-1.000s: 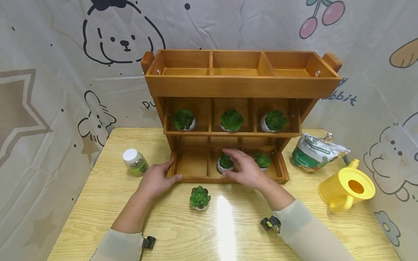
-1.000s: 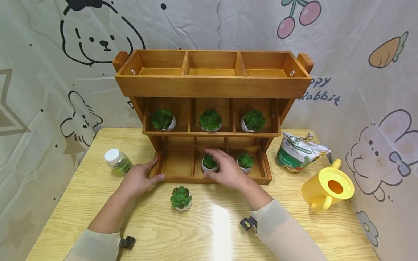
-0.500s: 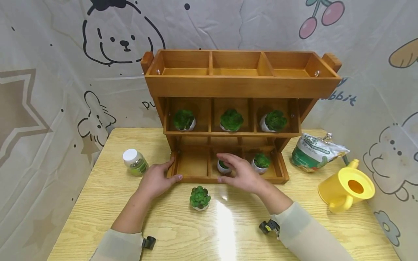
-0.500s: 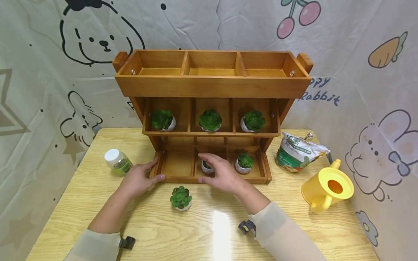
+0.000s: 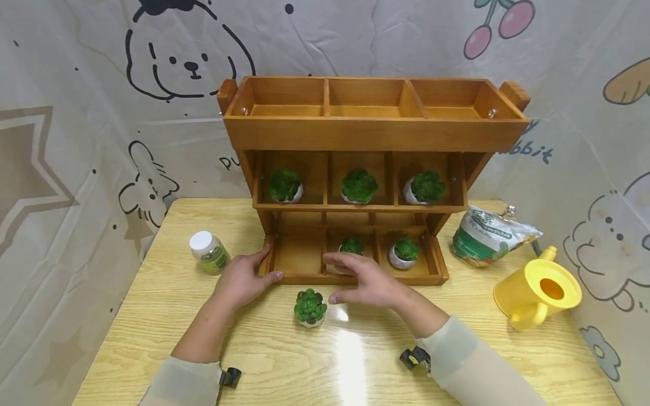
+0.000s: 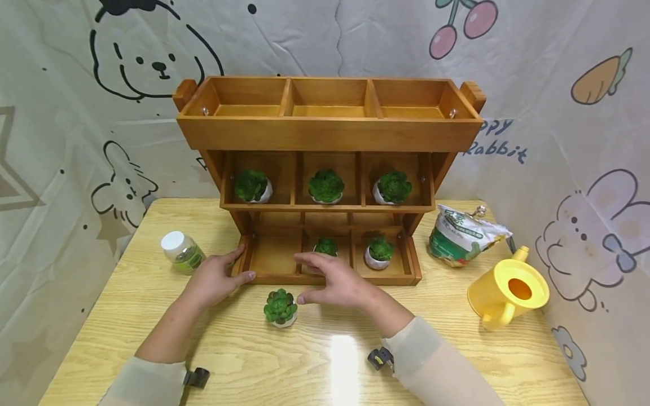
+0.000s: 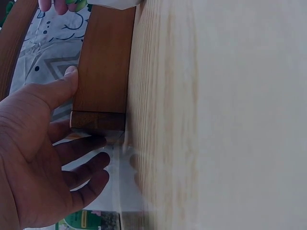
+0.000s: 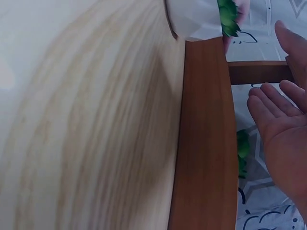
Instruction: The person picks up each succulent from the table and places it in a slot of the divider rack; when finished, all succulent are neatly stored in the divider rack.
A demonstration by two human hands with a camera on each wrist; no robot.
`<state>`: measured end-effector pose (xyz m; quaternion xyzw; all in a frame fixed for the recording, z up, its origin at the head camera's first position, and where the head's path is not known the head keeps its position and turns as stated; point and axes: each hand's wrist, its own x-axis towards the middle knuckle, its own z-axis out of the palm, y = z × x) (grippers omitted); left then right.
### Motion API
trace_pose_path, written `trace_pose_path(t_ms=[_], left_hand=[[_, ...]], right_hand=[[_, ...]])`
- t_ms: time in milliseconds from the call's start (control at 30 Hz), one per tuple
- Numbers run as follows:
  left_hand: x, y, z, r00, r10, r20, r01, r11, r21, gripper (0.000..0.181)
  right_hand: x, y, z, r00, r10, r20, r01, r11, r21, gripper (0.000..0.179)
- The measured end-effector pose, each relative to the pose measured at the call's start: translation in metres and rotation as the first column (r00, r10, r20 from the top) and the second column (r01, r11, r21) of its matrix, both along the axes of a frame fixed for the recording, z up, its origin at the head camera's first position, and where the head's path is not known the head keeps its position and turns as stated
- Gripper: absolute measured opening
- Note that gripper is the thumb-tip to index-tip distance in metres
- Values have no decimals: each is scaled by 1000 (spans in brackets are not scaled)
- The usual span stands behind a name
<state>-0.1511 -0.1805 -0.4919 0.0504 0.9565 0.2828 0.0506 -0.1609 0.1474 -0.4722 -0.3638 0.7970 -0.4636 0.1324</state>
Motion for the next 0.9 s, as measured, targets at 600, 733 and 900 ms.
trace_pose_path(t_ms=[600, 733, 900], left_hand=[[0, 0, 1, 1000, -8, -12, 8, 1000, 4, 82], [0, 0, 0, 1000, -7, -11, 8, 1000, 10, 82], [0, 0, 0, 1000, -12, -21, 12, 1000, 12, 82]], right_hand=[[12, -16, -12, 993, 96, 76, -102, 990, 93, 95], [14, -21, -16, 990, 126, 59, -132, 986, 106, 96], [15, -25, -20, 990, 142, 15, -142, 982, 122, 97]])
